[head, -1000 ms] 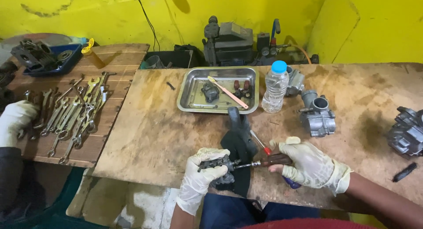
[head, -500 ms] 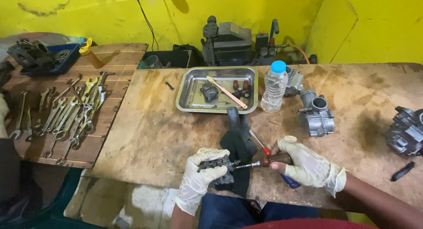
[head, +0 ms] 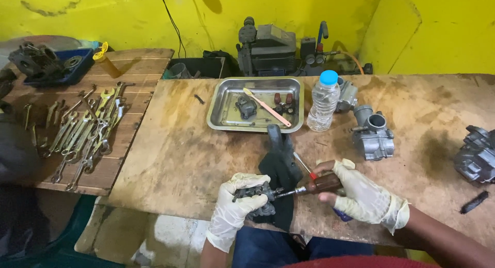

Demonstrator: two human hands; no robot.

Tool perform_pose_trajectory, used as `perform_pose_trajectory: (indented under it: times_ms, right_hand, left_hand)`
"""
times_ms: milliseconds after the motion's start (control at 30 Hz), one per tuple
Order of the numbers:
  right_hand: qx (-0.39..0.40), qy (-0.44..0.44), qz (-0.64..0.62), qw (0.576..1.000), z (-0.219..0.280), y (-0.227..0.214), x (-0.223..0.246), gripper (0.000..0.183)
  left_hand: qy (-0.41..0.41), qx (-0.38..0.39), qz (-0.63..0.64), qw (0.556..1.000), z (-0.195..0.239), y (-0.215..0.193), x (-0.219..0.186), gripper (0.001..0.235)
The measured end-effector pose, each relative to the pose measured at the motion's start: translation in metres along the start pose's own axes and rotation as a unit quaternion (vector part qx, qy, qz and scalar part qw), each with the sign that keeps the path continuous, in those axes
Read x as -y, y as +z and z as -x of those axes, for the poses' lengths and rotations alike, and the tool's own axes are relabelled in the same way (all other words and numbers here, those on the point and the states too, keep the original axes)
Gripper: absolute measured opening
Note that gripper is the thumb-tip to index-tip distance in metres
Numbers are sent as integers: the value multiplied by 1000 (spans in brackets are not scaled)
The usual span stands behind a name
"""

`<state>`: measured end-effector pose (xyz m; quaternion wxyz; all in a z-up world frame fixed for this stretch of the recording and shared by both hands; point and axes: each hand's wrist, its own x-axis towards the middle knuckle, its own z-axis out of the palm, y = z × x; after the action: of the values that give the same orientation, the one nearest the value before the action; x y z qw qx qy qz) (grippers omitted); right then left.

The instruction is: Disassembling and cleaning a motorcycle carburetor using a screwdriver and a brush on a workbench.

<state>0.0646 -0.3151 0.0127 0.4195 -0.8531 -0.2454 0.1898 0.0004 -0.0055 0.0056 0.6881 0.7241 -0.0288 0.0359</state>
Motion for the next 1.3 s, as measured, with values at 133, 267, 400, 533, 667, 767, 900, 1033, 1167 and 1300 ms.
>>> perform_pose_trajectory:
  times_ms: [133,267,400,533,667,767,900,1033,1167,1300]
  right_hand:
    - [-8,-76,-2,997,-5,6,-19,39]
    - [-16,-51,116,992,-4,1,-7,63]
    - [70,-9,-124,990,-5,0,-9,52]
    - [8,20,45,999,-7,3,-22,58]
    - [-1,42,58,997,-7,2,-3,52]
    - [24,52,-52,997,-6,0,1,48]
    - [16,-28,-14,999,-7,3,-22,46]
    - [-11,-47,47,998,-9,1,-12,47]
    - [-45,-111,100,988,-8,0,-11,46]
    - [-40,-92,133,986,-5,1,-12,47]
  left_hand:
    - [5,1,-1,1000,0,1,-3,39]
    - [-73,-19,30,997,0,4,-7,39]
    - [-23,-8,15,1000,-1,0,3,39]
    - [-2,-3,8,1000,0,-1,5,38]
    - [-8,-5,16,1000,0,0,7,40]
    - [-22,-8,12,1000,-1,1,4,40]
    - [-11,-7,14,1000,0,1,4,39]
    - [-40,-13,20,999,0,3,-2,40]
    - [-26,-15,31,999,-1,4,2,38]
    - [-70,-21,28,997,-1,6,-8,38]
